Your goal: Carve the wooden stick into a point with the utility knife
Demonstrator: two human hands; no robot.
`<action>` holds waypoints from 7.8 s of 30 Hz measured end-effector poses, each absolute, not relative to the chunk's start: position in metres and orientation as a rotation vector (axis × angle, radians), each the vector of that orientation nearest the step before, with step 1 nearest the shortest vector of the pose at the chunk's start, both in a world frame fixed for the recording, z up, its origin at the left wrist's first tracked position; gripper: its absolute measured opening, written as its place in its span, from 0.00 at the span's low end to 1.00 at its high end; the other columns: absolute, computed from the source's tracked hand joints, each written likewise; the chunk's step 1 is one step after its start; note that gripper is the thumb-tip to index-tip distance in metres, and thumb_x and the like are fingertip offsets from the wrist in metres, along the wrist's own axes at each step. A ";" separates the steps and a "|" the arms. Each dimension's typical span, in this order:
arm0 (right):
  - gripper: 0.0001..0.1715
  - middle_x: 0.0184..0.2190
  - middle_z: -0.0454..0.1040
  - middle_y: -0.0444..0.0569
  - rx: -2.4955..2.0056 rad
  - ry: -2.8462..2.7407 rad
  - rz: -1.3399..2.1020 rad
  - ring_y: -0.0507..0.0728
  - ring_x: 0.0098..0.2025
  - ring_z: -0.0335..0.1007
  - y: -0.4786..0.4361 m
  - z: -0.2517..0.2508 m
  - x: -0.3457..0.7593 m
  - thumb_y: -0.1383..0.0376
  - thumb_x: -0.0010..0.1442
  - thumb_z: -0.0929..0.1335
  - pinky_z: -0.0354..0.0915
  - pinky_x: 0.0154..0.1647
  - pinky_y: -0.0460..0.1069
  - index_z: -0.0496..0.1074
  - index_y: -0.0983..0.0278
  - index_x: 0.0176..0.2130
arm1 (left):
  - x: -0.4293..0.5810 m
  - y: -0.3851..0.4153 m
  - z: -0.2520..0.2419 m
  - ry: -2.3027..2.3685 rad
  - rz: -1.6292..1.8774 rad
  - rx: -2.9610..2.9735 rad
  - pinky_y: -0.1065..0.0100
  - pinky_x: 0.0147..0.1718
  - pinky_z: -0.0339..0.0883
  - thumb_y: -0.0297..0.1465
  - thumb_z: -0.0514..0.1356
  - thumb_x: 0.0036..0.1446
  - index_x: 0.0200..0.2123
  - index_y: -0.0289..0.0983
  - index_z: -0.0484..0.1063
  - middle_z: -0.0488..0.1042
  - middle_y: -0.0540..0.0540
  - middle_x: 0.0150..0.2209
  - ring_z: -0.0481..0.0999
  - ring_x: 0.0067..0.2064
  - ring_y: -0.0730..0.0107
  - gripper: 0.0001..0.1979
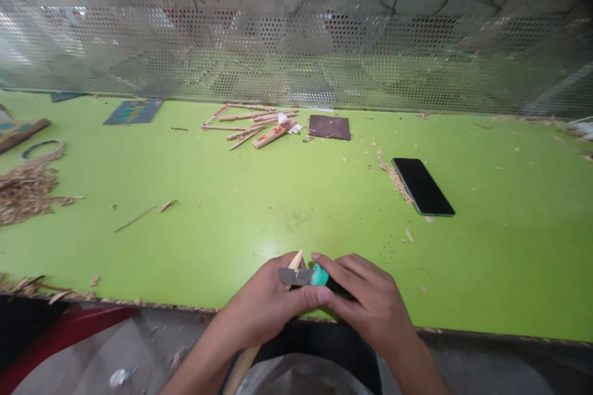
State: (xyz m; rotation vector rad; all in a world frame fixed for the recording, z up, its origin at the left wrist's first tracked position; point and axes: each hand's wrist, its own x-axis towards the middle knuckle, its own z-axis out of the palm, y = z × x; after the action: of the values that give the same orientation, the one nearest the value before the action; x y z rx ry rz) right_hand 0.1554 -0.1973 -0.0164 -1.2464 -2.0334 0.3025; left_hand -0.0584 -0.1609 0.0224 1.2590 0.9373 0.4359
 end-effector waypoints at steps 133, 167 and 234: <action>0.18 0.40 0.85 0.53 -1.404 -1.764 0.212 0.58 0.38 0.82 -0.196 -0.015 0.154 0.59 0.73 0.72 0.75 0.43 0.50 0.79 0.60 0.60 | -0.058 -0.170 0.020 0.908 0.353 0.927 0.78 0.12 0.49 0.60 0.61 0.64 0.31 0.42 0.59 0.57 0.61 0.19 0.51 0.17 0.81 0.29; 0.19 0.44 0.84 0.53 -1.289 -1.817 0.363 0.59 0.42 0.81 -0.199 -0.018 0.154 0.60 0.73 0.73 0.72 0.44 0.51 0.77 0.60 0.60 | -0.059 -0.166 0.016 0.794 0.420 0.856 0.79 0.12 0.64 0.46 0.73 0.59 0.33 0.39 0.67 0.62 0.60 0.14 0.61 0.14 0.79 0.22; 0.17 0.39 0.85 0.52 -1.450 -1.756 0.210 0.58 0.36 0.81 -0.194 -0.019 0.155 0.56 0.73 0.72 0.72 0.41 0.51 0.80 0.60 0.56 | -0.055 -0.173 0.017 1.029 0.463 1.171 0.72 0.19 0.52 0.59 0.56 0.68 0.34 0.42 0.60 0.60 0.59 0.22 0.57 0.20 0.76 0.27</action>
State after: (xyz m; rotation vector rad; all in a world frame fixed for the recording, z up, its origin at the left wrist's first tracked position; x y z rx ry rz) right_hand 0.1549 -0.1937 -0.0187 -1.4502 -1.7556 0.2098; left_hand -0.0550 -0.1734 0.0172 1.1708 1.0285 0.4627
